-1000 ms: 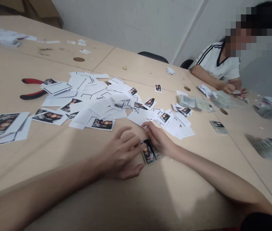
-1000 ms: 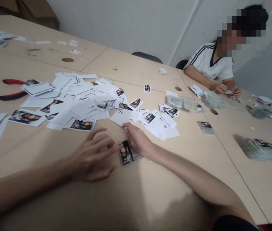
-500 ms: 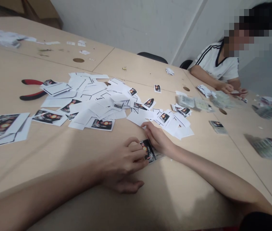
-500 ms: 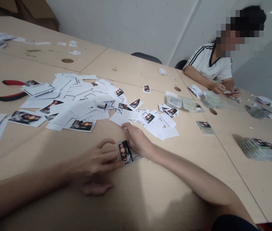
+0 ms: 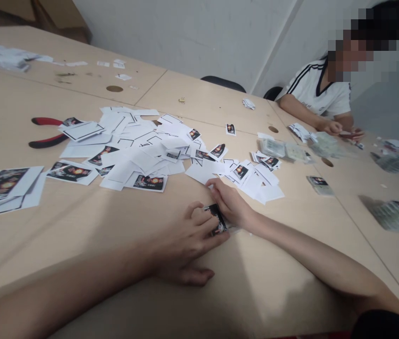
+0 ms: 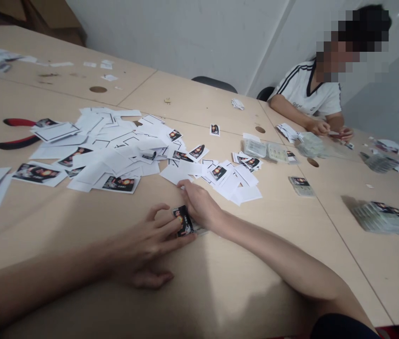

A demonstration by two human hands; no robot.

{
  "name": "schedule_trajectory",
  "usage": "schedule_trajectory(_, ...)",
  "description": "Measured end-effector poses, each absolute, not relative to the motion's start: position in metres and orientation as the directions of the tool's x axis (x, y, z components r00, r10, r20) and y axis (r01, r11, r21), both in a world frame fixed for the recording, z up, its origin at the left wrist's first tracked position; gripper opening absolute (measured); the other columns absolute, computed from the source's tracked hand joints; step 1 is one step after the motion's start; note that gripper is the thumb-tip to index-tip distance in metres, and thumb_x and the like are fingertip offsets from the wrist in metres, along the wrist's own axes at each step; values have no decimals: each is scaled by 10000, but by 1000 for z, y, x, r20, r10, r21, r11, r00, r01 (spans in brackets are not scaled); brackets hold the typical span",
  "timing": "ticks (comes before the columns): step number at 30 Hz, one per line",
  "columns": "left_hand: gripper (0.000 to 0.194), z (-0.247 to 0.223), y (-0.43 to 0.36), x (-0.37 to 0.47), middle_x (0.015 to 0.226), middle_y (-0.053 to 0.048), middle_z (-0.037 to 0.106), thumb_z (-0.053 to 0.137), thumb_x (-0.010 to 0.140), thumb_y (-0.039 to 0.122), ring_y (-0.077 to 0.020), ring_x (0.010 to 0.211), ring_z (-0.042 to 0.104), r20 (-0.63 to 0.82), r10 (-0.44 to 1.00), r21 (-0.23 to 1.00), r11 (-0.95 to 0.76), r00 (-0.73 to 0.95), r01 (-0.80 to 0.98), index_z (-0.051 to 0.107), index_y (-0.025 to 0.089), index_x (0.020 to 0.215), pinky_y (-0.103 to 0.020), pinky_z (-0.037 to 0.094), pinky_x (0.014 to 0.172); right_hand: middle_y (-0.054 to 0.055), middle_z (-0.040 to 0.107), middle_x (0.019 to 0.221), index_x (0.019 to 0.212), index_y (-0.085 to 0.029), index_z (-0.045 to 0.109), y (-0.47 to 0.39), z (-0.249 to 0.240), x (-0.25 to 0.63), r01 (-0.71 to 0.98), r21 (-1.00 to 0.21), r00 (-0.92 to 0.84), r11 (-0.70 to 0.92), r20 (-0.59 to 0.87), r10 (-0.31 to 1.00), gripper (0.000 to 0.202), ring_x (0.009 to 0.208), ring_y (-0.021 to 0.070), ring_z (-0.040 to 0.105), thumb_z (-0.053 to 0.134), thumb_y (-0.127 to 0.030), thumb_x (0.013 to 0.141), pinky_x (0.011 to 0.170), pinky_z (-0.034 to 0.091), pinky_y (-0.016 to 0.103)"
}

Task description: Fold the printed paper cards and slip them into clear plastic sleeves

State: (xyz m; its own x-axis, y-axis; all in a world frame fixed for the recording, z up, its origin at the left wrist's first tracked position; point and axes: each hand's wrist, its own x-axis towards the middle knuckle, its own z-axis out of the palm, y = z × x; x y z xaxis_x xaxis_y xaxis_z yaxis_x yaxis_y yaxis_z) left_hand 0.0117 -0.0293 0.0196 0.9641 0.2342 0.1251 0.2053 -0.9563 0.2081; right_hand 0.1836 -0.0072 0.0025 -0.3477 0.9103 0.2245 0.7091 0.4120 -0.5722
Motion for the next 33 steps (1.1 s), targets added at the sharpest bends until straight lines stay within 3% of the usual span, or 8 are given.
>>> schedule_trajectory(13, 326, 23, -22, 4, 856, -58, 521, 445, 728, 406, -195, 783, 448, 265, 216, 241, -959, 940, 153, 551, 200, 957, -433, 188, 857, 18, 523, 720, 954, -174, 407, -5, 5, 185, 691, -533, -426, 489, 246, 871, 163, 612, 125, 481, 293, -172, 838, 576, 377, 235)
schedule_trajectory(25, 303, 26, 7, -6, 736, -14, 433, 423, 759, 418, -170, 727, 399, 280, 364, 153, -931, 889, 333, 562, 272, 986, -430, 207, 839, 47, 551, 790, 972, -172, 421, -6, 4, 187, 664, -551, -438, 506, 262, 860, 189, 673, 141, 503, 277, -214, 857, 607, 393, 261)
schedule_trajectory(33, 385, 26, -7, 0, 763, -50, 486, 429, 723, 441, -196, 752, 408, 282, 272, 124, -961, 920, 246, 550, 169, 967, -457, 209, 860, 35, 544, 757, 957, -174, 414, -6, 5, 185, 678, -545, -428, 493, 253, 868, 166, 656, 138, 496, 292, -182, 845, 600, 385, 254)
